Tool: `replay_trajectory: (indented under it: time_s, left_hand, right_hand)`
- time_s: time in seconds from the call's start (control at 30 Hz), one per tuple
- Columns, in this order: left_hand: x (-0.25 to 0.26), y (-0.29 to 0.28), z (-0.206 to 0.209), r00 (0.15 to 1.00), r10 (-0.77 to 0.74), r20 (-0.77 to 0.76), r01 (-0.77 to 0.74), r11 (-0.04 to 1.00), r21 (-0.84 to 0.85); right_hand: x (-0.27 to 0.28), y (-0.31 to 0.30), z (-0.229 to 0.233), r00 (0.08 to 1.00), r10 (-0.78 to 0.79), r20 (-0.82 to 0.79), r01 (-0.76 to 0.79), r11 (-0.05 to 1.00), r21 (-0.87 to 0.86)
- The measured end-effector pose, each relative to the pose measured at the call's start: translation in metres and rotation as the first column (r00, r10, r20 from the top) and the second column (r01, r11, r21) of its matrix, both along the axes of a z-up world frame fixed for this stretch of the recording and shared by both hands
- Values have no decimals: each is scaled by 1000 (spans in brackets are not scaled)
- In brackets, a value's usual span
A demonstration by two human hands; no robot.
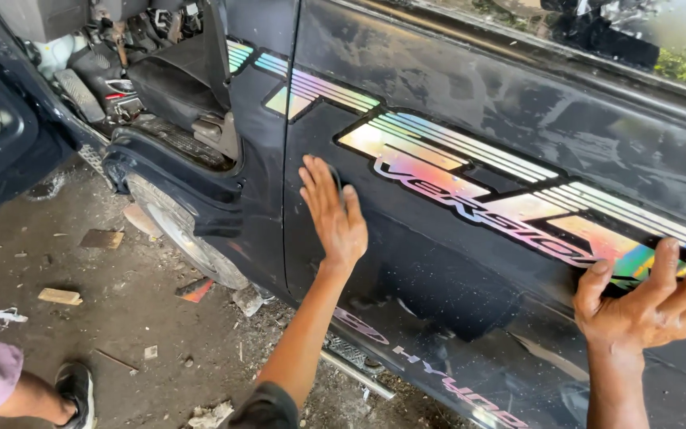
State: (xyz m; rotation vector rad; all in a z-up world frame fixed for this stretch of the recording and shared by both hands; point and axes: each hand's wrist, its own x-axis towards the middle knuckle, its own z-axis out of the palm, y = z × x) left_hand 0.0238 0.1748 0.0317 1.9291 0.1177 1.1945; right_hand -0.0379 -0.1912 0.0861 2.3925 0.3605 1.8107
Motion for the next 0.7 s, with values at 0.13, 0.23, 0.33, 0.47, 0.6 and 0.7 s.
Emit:
replay_trajectory:
  time_s: [0.13,0.23,0.33,0.47,0.6,0.7]
  left_hand:
    - [4,-10,45,992,-78,96,69,993,92]
    - [-10,2,41,999,-9,-34,16,977,214]
    - [2,1,-5,1000,11,4,-11,999,44]
    - [0,-3,42,991,-90,99,74,986,152]
    - [14,38,34,1000,-23,20,23,999,48]
    - [20,25,16,998,37,55,-32,995,-92]
  right_hand:
    - [-5,2,4,1000,21,-2,-21,1000,-7]
    - [0,-1,-3,1000,2,2,-2,1000,22]
    - [0,2,-3,1000,4,14,-5,999,38]
    - [-5,6,1,1000,5,17,-5,1000,15]
    - [-2,12,7,999,18,40,-19,1000,20]
    - [-6,12,7,998,-13,62,12,1000,10]
